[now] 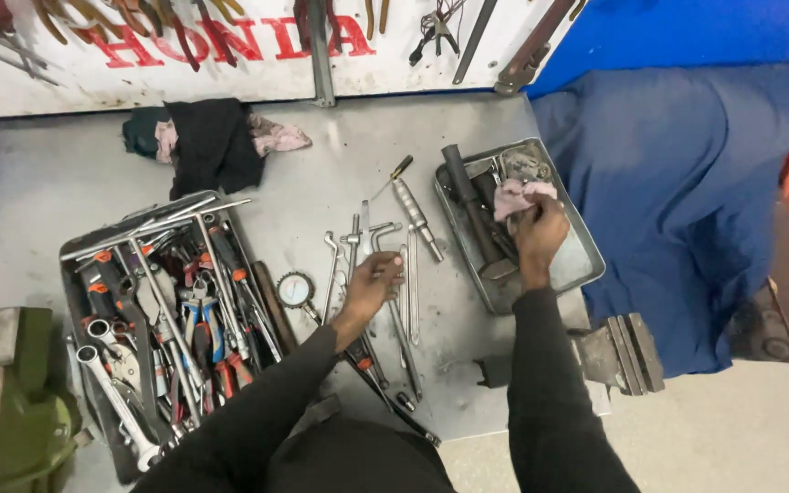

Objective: The person organizes various tools on a workbench and a wall-mounted rack. They pick up wrenches, pliers, and screwdrivers, wipe them with a cloth, and hang them on the rack. The person also places tools into a red toolbox drawer.

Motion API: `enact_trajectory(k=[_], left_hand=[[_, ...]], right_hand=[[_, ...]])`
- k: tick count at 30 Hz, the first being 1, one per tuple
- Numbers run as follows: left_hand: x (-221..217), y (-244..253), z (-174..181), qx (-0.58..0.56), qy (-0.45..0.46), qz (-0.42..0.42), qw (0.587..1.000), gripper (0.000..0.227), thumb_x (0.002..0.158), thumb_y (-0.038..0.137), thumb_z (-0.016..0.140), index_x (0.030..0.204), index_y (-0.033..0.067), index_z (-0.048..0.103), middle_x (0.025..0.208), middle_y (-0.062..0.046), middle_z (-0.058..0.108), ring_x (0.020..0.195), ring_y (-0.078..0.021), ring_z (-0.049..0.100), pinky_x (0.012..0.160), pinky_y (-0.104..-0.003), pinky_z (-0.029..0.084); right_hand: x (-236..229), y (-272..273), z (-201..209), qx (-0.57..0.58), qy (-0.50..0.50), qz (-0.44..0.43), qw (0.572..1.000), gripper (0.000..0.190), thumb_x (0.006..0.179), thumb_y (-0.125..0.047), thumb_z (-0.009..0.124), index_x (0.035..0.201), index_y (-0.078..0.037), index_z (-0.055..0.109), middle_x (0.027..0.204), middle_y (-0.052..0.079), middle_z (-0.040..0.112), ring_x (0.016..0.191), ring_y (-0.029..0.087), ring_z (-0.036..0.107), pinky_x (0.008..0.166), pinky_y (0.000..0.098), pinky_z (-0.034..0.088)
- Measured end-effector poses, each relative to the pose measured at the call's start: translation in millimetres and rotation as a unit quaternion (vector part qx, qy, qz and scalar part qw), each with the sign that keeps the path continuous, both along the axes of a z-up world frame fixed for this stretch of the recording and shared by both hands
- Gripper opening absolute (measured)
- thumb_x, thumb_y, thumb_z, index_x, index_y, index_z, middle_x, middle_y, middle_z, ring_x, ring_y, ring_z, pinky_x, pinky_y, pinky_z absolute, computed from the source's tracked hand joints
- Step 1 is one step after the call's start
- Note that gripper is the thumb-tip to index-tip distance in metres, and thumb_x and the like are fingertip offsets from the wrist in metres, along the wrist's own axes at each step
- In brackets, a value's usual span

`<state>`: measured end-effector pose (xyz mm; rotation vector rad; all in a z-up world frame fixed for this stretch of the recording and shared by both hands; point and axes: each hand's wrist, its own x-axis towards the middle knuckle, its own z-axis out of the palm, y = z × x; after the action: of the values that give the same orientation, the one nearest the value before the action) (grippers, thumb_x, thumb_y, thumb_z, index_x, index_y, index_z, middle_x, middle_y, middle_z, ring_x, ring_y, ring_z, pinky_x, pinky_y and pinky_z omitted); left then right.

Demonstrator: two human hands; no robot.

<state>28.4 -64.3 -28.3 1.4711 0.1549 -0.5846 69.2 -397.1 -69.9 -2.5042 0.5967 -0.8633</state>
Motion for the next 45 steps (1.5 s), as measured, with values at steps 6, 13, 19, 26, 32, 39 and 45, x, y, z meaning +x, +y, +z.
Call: enact_trajectory(k=[6, 13, 19, 26, 32, 39, 45], left_hand=[[11, -51, 110, -0.244, 0.237, 0.015, 0.94, 0.095, 0.091, 0.073, 0.038, 0.158, 0.0095, 0.017, 0.153, -0.018, 0.043, 0.139, -0.0391, 0.041, 0.111, -0.068, 0.028], [27, -64, 96, -0.104, 0.133, 0.153, 0.974, 0.068, 0.09, 0.038, 0.067, 0.129, -0.0144, 0.049, 0.117, -0.033, 0.06, 0.107, -0.0389, 0.065, 0.088, -0.048, 0.054], [38, -55, 69, -0.042, 0.176, 0.053, 0.982, 0.089, 0.086, 0.064, 0.053, 0.141, -0.0055, 0.047, 0.141, -0.031, 0.051, 0.125, -0.0429, 0.056, 0.095, -0.052, 0.053], [36, -49, 72, -0.053, 0.193, 0.121, 0.972, 0.056, 0.072, 0.025, 0.082, 0.115, -0.0055, 0.062, 0.099, -0.025, 0.07, 0.086, -0.0345, 0.071, 0.072, -0.046, 0.058], [46, -51, 61, -0.121, 0.203, 0.127, 0.963, 0.078, 0.075, 0.021, 0.075, 0.142, -0.0006, 0.04, 0.129, -0.029, 0.056, 0.118, -0.041, 0.059, 0.097, -0.053, 0.05], [46, -45, -6, -0.335, 0.331, 0.148, 0.87, 0.052, 0.085, 0.036, 0.061, 0.123, -0.0008, 0.061, 0.113, -0.024, 0.069, 0.104, -0.0383, 0.068, 0.097, -0.053, 0.051], [6, -49, 88, -0.351, 0.314, 0.22, 0.854, 0.075, 0.087, 0.058, 0.056, 0.13, -0.0033, 0.058, 0.13, -0.027, 0.061, 0.122, -0.0415, 0.058, 0.107, -0.053, 0.042]], right_hand=[[-49, 130, 21, 0.345, 0.093, 0.325, 0.875, 0.018, 0.081, -0.001, 0.061, 0.088, -0.011, 0.075, 0.07, 0.013, 0.069, 0.055, 0.024, 0.067, 0.055, 0.0328, 0.054], [4, 8, 27, 0.092, 0.089, 0.047, 0.991, 0.03, 0.094, -0.041, 0.068, 0.099, -0.012, 0.074, 0.082, 0.01, 0.074, 0.068, 0.027, 0.072, 0.061, 0.0394, 0.053], [79, -57, 0, -0.008, 0.248, -0.108, 0.963, 0.041, 0.093, -0.037, 0.073, 0.119, -0.007, 0.064, 0.118, 0.016, 0.061, 0.106, 0.032, 0.066, 0.091, 0.0453, 0.055], [136, -33, 51, -0.073, 0.129, 0.05, 0.988, 0.03, 0.087, -0.028, 0.079, 0.111, -0.014, 0.067, 0.104, 0.007, 0.058, 0.094, 0.032, 0.067, 0.082, 0.0464, 0.057], [158, -19, 72, -0.031, 0.044, 0.159, 0.986, 0.024, 0.087, -0.004, 0.074, 0.11, -0.006, 0.068, 0.099, 0.012, 0.065, 0.092, 0.033, 0.069, 0.078, 0.043, 0.059], [87, -40, -7, 0.044, 0.369, 0.055, 0.927, 0.023, 0.088, -0.025, 0.073, 0.105, -0.009, 0.075, 0.094, 0.016, 0.074, 0.093, 0.038, 0.072, 0.075, 0.0497, 0.06], [80, -34, -11, 0.063, 0.407, 0.019, 0.911, 0.029, 0.088, -0.032, 0.069, 0.108, -0.011, 0.066, 0.105, 0.022, 0.069, 0.102, 0.046, 0.067, 0.082, 0.0566, 0.057]])
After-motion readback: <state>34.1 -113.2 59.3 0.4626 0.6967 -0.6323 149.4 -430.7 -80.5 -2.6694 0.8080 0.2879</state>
